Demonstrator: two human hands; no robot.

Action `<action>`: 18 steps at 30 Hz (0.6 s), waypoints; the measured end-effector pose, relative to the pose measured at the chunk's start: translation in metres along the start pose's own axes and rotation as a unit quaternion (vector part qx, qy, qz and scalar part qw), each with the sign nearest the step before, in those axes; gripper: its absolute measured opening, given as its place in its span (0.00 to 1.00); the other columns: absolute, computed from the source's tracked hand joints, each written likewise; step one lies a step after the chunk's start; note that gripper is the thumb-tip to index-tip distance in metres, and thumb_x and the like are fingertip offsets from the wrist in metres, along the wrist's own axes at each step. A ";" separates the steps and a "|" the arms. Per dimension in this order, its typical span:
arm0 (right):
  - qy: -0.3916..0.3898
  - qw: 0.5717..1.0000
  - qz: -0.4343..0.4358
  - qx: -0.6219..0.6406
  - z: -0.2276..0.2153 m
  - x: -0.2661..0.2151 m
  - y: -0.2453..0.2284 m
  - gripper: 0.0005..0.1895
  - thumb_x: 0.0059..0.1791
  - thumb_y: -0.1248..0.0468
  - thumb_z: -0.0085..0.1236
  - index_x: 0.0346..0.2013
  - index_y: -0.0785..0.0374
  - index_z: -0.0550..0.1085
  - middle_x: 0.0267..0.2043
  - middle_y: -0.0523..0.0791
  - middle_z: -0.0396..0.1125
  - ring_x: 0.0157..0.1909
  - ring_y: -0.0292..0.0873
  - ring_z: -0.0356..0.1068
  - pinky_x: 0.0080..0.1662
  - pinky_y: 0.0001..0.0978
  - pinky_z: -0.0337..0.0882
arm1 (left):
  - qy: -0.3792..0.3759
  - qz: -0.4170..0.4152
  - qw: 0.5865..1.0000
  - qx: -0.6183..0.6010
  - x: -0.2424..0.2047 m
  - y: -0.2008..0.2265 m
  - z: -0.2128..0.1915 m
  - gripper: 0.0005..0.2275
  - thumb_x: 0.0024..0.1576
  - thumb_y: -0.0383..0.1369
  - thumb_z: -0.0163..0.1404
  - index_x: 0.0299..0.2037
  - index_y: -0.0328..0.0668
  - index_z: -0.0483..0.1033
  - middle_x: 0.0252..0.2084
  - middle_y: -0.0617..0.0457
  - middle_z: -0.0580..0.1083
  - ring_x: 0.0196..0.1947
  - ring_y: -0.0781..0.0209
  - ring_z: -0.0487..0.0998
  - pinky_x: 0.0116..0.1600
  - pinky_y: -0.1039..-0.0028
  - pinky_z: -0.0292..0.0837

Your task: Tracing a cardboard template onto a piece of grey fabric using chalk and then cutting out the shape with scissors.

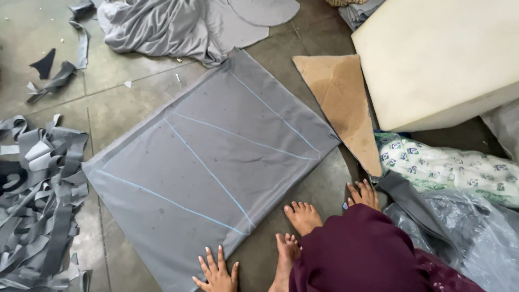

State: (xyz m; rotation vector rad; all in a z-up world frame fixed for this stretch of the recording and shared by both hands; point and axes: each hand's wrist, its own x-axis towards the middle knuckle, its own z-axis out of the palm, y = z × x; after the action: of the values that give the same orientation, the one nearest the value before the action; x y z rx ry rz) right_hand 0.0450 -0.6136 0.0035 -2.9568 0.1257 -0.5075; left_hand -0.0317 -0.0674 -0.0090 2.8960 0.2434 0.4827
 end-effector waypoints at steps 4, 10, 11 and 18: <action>0.099 0.990 -0.038 -0.095 0.026 -0.035 0.014 0.24 0.49 0.52 0.51 0.62 0.41 0.71 0.62 0.45 0.66 0.70 0.51 0.61 0.68 0.56 0.57 | 0.009 -0.010 1.000 0.021 -0.002 0.000 -0.004 0.37 0.46 0.64 0.40 0.69 0.77 0.53 0.78 0.60 0.48 0.75 0.50 0.48 0.65 0.20 0.37; 0.030 0.997 -0.013 -0.076 0.000 -0.070 0.013 0.19 0.48 0.55 0.53 0.53 0.43 0.75 0.61 0.49 0.66 0.67 0.55 0.63 0.65 0.52 0.61 | -0.037 -0.015 0.999 0.029 0.002 0.006 -0.017 0.35 0.49 0.61 0.41 0.71 0.76 0.52 0.78 0.60 0.48 0.77 0.50 0.49 0.67 0.24 0.41; 0.003 0.999 0.002 -0.050 -0.006 -0.078 0.009 0.17 0.47 0.55 0.54 0.51 0.45 0.76 0.61 0.51 0.65 0.66 0.57 0.62 0.64 0.51 0.61 | -0.046 -0.019 0.998 0.038 0.000 0.006 -0.019 0.35 0.50 0.61 0.42 0.71 0.76 0.53 0.78 0.60 0.48 0.77 0.50 0.49 0.68 0.25 0.42; -0.060 0.989 0.111 0.074 -0.069 -0.067 -0.027 0.16 0.40 0.66 0.59 0.42 0.52 0.78 0.52 0.54 0.63 0.57 0.60 0.63 0.59 0.46 0.65 | -0.037 -0.004 0.999 0.023 0.003 0.013 -0.043 0.33 0.52 0.59 0.43 0.70 0.71 0.57 0.77 0.57 0.52 0.76 0.47 0.52 0.67 0.26 0.45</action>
State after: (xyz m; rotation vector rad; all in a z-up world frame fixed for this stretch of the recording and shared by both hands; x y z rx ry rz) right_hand -0.0400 -0.5878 0.0502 -2.7739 0.3824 -0.2957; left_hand -0.0422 -0.0719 0.0347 2.9498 0.2591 0.3726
